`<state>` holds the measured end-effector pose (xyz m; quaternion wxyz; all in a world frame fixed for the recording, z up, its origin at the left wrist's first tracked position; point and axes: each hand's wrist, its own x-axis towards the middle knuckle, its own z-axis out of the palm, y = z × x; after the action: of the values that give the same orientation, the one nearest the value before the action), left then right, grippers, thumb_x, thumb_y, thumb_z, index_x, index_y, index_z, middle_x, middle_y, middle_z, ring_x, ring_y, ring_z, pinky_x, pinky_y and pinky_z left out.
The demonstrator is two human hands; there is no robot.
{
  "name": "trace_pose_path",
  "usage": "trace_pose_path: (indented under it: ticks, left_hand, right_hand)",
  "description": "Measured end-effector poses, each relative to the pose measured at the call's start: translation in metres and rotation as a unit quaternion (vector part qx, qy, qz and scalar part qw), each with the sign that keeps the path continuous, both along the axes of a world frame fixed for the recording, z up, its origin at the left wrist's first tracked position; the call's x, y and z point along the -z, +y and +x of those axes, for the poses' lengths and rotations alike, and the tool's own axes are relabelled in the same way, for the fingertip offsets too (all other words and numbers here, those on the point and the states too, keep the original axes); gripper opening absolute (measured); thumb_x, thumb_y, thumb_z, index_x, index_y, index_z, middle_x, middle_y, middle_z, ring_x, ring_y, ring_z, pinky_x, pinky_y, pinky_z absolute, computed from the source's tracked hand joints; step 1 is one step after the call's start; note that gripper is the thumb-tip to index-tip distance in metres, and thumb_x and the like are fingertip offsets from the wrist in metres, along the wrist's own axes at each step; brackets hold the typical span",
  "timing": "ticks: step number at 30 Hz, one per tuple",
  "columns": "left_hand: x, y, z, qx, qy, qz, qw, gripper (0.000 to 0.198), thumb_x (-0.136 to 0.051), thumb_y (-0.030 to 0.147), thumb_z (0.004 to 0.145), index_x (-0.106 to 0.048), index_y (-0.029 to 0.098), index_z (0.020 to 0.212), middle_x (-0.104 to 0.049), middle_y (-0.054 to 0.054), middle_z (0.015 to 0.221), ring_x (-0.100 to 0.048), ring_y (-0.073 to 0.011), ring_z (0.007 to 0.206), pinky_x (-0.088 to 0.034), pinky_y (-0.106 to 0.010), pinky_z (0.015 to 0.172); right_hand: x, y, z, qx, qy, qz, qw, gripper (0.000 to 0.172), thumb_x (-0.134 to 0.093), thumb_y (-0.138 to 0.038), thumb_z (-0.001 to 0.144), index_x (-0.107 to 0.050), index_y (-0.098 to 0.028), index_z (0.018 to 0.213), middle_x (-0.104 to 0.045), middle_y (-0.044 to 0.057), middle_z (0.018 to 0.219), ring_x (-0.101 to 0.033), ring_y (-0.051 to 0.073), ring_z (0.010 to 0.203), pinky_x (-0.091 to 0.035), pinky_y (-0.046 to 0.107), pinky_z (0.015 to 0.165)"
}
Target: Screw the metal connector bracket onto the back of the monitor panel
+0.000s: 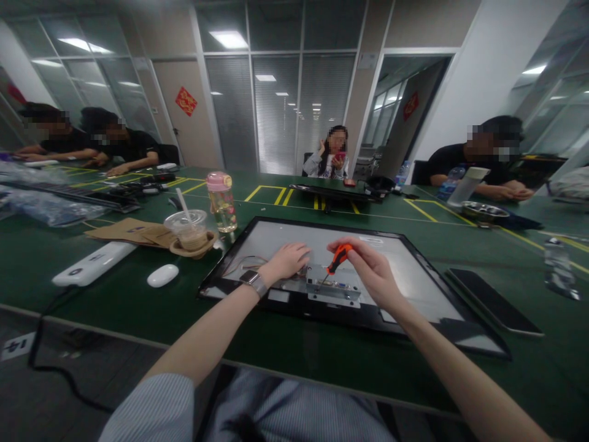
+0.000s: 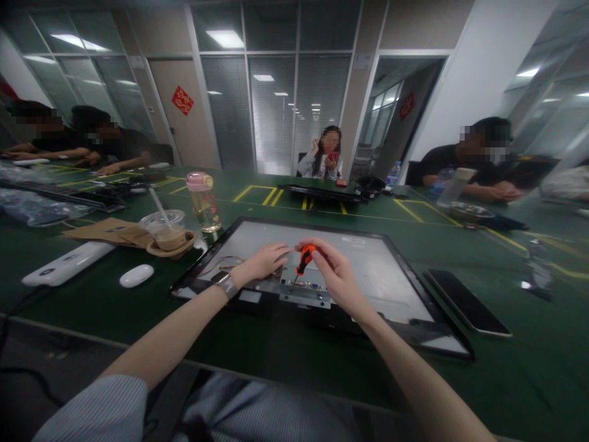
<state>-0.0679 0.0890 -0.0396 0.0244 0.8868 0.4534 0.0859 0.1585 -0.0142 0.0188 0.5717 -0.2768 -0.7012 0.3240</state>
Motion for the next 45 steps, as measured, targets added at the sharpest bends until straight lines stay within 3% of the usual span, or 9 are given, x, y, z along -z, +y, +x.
trace_pose_path:
  ticks: [5, 9, 18, 21, 27, 33, 39, 41, 45]
  left_hand:
    - [0.002, 0.001, 0.0, -0.003, 0.002, -0.003, 1.0, 0.045, -0.042, 0.033, 0.112, -0.053, 0.02, 0.153, -0.049, -0.015, 0.165, -0.046, -0.0302, 0.154, -0.037, -0.052, 0.127]
    - [0.006, 0.005, -0.002, 0.014, -0.003, 0.008, 1.0, 0.045, -0.04, 0.032, 0.112, -0.053, 0.019, 0.153, -0.05, -0.016, 0.164, -0.046, -0.0306, 0.154, -0.037, -0.053, 0.126]
    - [0.01, 0.009, -0.004, 0.023, -0.016, 0.016, 0.999, 0.043, -0.042, 0.032, 0.112, -0.055, 0.02, 0.151, -0.052, -0.016, 0.162, -0.048, -0.0289, 0.153, -0.038, -0.051, 0.126]
    - [0.009, 0.008, -0.004, 0.021, -0.014, 0.015, 1.0, 0.043, -0.043, 0.032, 0.112, -0.055, 0.02, 0.151, -0.052, -0.015, 0.162, -0.048, -0.0284, 0.152, -0.039, -0.05, 0.126]
    - [0.005, 0.005, -0.001, 0.008, 0.0, 0.002, 1.0, 0.045, -0.044, 0.03, 0.112, -0.051, 0.018, 0.154, -0.05, -0.017, 0.163, -0.046, -0.0292, 0.154, -0.037, -0.051, 0.127]
    - [0.003, 0.003, -0.001, 0.009, -0.001, 0.003, 1.0, 0.045, -0.042, 0.03, 0.112, -0.054, 0.016, 0.153, -0.049, -0.017, 0.164, -0.045, -0.0292, 0.154, -0.037, -0.05, 0.127]
    - [0.005, 0.004, -0.001, 0.013, -0.003, 0.014, 1.0, 0.044, -0.041, 0.032, 0.112, -0.054, 0.019, 0.153, -0.051, -0.017, 0.162, -0.048, -0.0305, 0.153, -0.039, -0.053, 0.125]
    - [0.005, 0.004, -0.001, 0.011, -0.002, 0.016, 1.0, 0.044, -0.042, 0.032, 0.112, -0.054, 0.02, 0.153, -0.052, -0.016, 0.162, -0.048, -0.0301, 0.153, -0.04, -0.053, 0.125]
    - [0.003, 0.003, 0.0, 0.013, 0.003, 0.007, 1.0, 0.044, -0.045, 0.031, 0.112, -0.053, 0.018, 0.153, -0.051, -0.016, 0.163, -0.045, -0.0284, 0.155, -0.037, -0.049, 0.127]
  right_hand:
    - [0.002, 0.003, 0.0, -0.048, 0.071, -0.053, 0.995, 0.019, -0.087, -0.05, 0.085, -0.084, -0.034, 0.094, -0.076, 0.003, 0.104, -0.075, 0.023, 0.1, -0.062, 0.041, 0.092]
    - [0.002, 0.001, -0.002, -0.076, 0.063, -0.11, 0.989, 0.031, -0.082, -0.054, 0.089, -0.083, -0.035, 0.113, -0.08, 0.004, 0.103, -0.077, 0.025, 0.103, -0.061, 0.044, 0.097]
    - [-0.002, 0.0, -0.001, 0.023, -0.025, 0.001, 0.999, 0.03, -0.059, -0.05, 0.106, -0.074, -0.028, 0.12, -0.081, 0.008, 0.111, -0.078, 0.026, 0.107, -0.061, 0.046, 0.098]
    - [0.0, 0.003, -0.001, 0.032, -0.021, -0.001, 0.999, 0.03, -0.063, -0.049, 0.104, -0.074, -0.029, 0.123, -0.08, 0.008, 0.115, -0.078, 0.026, 0.105, -0.063, 0.045, 0.095]
    - [0.004, 0.003, -0.003, 0.092, -0.016, 0.042, 0.995, 0.02, -0.081, -0.043, 0.09, -0.082, -0.028, 0.103, -0.078, 0.005, 0.094, -0.076, 0.024, 0.087, -0.065, 0.042, 0.084]
    - [0.002, -0.005, -0.006, 0.065, -0.01, 0.036, 0.997, 0.033, -0.061, -0.043, 0.104, -0.076, -0.031, 0.131, -0.08, 0.008, 0.123, -0.077, 0.026, 0.109, -0.063, 0.046, 0.097]
    - [0.004, -0.002, -0.006, 0.13, 0.002, 0.056, 0.99, 0.018, -0.085, -0.043, 0.086, -0.084, -0.029, 0.097, -0.073, 0.004, 0.088, -0.071, 0.023, 0.083, -0.063, 0.041, 0.076]
    - [0.004, -0.003, -0.007, 0.16, -0.006, 0.079, 0.984, 0.016, -0.081, -0.044, 0.089, -0.084, -0.029, 0.096, -0.07, 0.004, 0.084, -0.069, 0.023, 0.079, -0.062, 0.04, 0.074]
    - [0.005, -0.008, -0.01, 0.12, -0.016, 0.069, 0.99, 0.027, -0.06, -0.044, 0.105, -0.08, -0.031, 0.119, -0.078, 0.008, 0.11, -0.075, 0.025, 0.099, -0.062, 0.044, 0.088]
